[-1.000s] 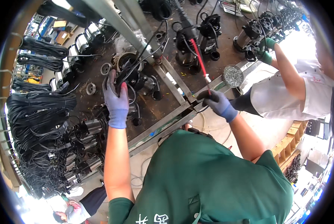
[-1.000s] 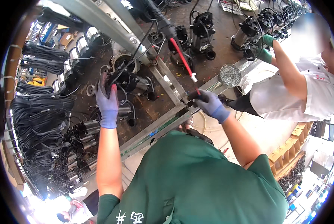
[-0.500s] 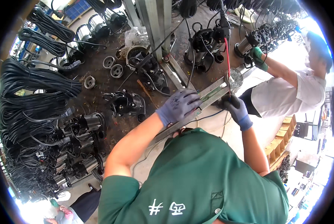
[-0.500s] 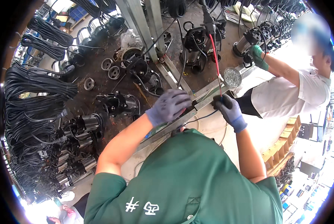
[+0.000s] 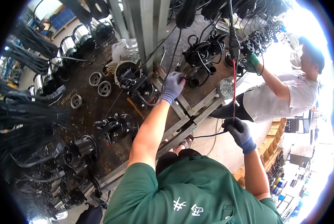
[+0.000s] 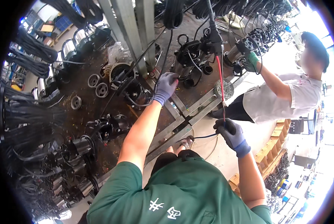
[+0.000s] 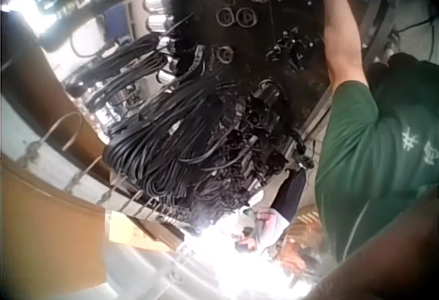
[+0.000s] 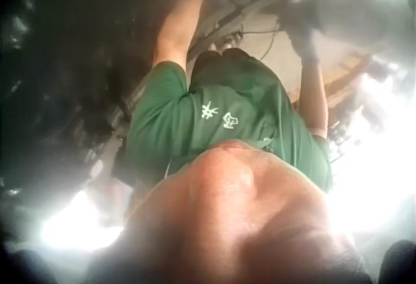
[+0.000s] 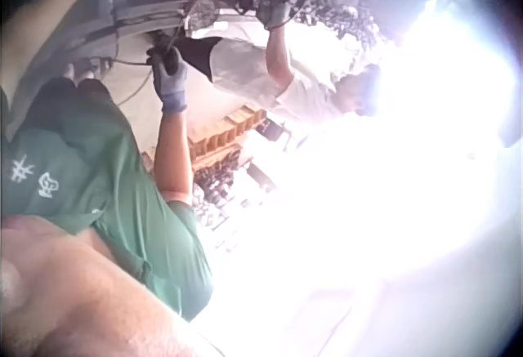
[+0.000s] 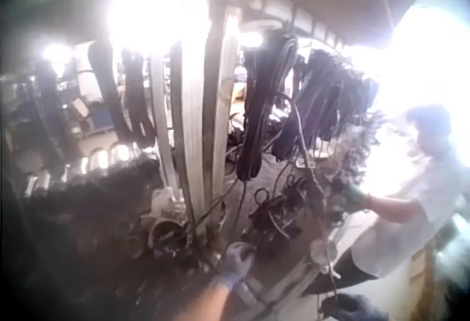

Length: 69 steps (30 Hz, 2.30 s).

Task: The person assembles water pumps by connecting power cables and wiring to pump components and fitting pump housings onto the motor bases on a workbench.

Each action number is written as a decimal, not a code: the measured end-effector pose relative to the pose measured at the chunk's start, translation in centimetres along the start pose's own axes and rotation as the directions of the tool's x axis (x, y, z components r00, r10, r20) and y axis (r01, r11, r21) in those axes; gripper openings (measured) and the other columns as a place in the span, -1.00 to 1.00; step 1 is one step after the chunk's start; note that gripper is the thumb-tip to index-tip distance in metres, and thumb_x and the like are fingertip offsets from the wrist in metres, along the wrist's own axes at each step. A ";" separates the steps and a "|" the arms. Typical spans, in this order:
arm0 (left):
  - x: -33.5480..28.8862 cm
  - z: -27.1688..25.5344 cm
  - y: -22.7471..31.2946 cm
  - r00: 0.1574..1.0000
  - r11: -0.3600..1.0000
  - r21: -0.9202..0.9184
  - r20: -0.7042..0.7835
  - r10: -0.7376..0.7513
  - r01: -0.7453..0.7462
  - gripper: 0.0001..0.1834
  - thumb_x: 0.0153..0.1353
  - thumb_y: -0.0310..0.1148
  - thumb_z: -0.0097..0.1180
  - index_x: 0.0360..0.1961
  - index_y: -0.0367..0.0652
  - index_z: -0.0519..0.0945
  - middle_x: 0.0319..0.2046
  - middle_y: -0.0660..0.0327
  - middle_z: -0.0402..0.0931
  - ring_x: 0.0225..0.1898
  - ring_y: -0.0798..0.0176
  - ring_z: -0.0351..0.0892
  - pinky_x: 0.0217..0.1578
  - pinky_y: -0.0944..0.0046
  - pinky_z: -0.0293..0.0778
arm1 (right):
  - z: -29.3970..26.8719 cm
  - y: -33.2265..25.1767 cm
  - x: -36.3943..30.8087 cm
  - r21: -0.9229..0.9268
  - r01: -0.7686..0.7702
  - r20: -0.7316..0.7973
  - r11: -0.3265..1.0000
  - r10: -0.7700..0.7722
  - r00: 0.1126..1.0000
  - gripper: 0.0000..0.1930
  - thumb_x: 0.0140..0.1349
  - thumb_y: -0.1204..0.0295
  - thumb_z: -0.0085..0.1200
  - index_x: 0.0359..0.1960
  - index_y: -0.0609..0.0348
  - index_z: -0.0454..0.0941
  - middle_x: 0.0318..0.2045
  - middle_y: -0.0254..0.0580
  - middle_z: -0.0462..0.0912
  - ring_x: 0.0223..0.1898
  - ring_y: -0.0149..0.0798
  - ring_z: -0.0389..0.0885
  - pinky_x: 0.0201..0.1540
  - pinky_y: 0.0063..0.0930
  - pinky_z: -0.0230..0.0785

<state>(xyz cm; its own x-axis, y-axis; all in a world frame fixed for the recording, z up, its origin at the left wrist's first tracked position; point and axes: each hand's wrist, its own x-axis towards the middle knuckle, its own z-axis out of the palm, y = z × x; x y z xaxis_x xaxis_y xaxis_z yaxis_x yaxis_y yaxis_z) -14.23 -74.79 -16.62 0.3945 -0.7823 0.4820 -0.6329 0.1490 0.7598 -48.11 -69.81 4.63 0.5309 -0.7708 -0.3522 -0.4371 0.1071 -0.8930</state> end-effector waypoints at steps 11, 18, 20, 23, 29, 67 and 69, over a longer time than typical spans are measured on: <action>-1.6 3.3 -2.7 0.768 -0.606 -0.646 0.635 -0.088 0.465 -0.71 0.41 -0.32 0.11 0.04 -0.20 0.69 0.01 0.06 0.71 0.11 -0.03 0.66 0.23 -0.10 0.52 | 0.2 -0.3 1.9 0.015 0.011 0.077 1.000 -0.013 0.997 -0.71 0.35 0.54 0.13 0.08 0.37 0.55 -0.18 -0.15 0.74 -0.27 -0.40 0.67 -0.15 -0.48 0.57; -2.9 3.7 -2.2 0.689 -0.577 -0.638 0.704 -0.170 0.510 -0.74 0.39 -0.33 0.14 0.01 -0.19 0.69 -0.01 0.07 0.71 0.12 -0.01 0.66 0.26 -0.11 0.50 | -0.4 -4.2 4.5 0.401 0.019 0.109 0.916 -0.069 0.992 -0.59 0.36 0.56 0.14 0.22 0.39 0.45 -0.26 -0.10 0.69 -0.31 -0.35 0.65 -0.20 -0.46 0.58; -4.1 4.5 -1.9 0.630 -0.558 -0.659 0.722 -0.285 0.503 -0.73 0.34 -0.28 0.22 -0.01 -0.15 0.70 -0.05 0.10 0.73 0.04 0.05 0.70 0.15 -0.01 0.61 | -1.0 -5.0 5.7 0.406 0.076 0.135 0.911 -0.141 0.981 -0.59 0.36 0.50 0.20 0.19 0.35 0.44 -0.31 -0.14 0.66 -0.31 -0.34 0.66 -0.24 -0.47 0.56; -9.9 6.7 -0.9 0.449 -0.520 -0.723 0.690 -0.567 0.454 -0.79 0.30 -0.20 0.20 -0.16 -0.04 0.73 -0.18 0.20 0.75 -0.15 0.09 0.73 -0.01 0.04 0.64 | -0.4 -7.0 7.0 0.430 0.044 0.157 0.902 -0.123 0.980 -0.49 0.35 0.42 0.24 0.28 0.28 0.37 -0.30 -0.17 0.65 -0.35 -0.35 0.68 -0.27 -0.46 0.56; -5.9 -3.0 18.3 0.552 0.075 -0.573 0.732 -0.400 0.816 -0.67 0.44 -0.23 0.04 0.00 -0.24 0.66 -0.19 0.16 0.71 -0.07 0.20 0.69 0.05 0.13 0.58 | -4.1 -11.1 10.8 0.348 0.197 0.314 0.916 -0.312 0.897 -0.57 0.30 0.39 0.26 0.16 0.28 0.53 -0.23 -0.20 0.69 -0.31 -0.36 0.68 -0.21 -0.44 0.56; 37.0 2.5 36.1 0.817 0.782 -0.309 0.412 -0.403 0.542 -0.79 0.35 -0.46 0.25 -0.03 -0.14 0.57 -0.21 0.21 0.67 -0.27 0.31 0.72 -0.32 0.35 0.67 | -20.2 -16.0 27.4 0.677 0.329 -0.041 0.658 -0.413 0.910 -0.55 0.40 0.21 0.25 0.09 0.40 0.59 -0.24 -0.24 0.74 -0.23 -0.49 0.64 -0.15 -0.57 0.51; 37.4 1.9 36.0 0.810 0.793 -0.277 0.423 -0.406 0.543 -0.82 0.35 -0.46 0.22 -0.05 -0.12 0.57 -0.24 0.21 0.67 -0.31 0.30 0.72 -0.36 0.34 0.66 | -20.2 -16.2 27.5 0.665 0.377 -0.061 0.645 -0.457 0.887 -0.57 0.41 0.22 0.24 0.09 0.37 0.60 -0.22 -0.24 0.74 -0.23 -0.52 0.63 -0.17 -0.61 0.50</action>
<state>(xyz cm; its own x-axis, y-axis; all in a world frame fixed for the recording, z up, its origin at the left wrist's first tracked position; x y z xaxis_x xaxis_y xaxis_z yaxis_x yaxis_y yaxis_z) -23.56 -99.79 27.92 0.2946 -0.9500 -0.1032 -0.1027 -0.1389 0.9850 -41.12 -105.45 15.08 0.6269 -0.7709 0.1126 0.4012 0.1956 -0.8949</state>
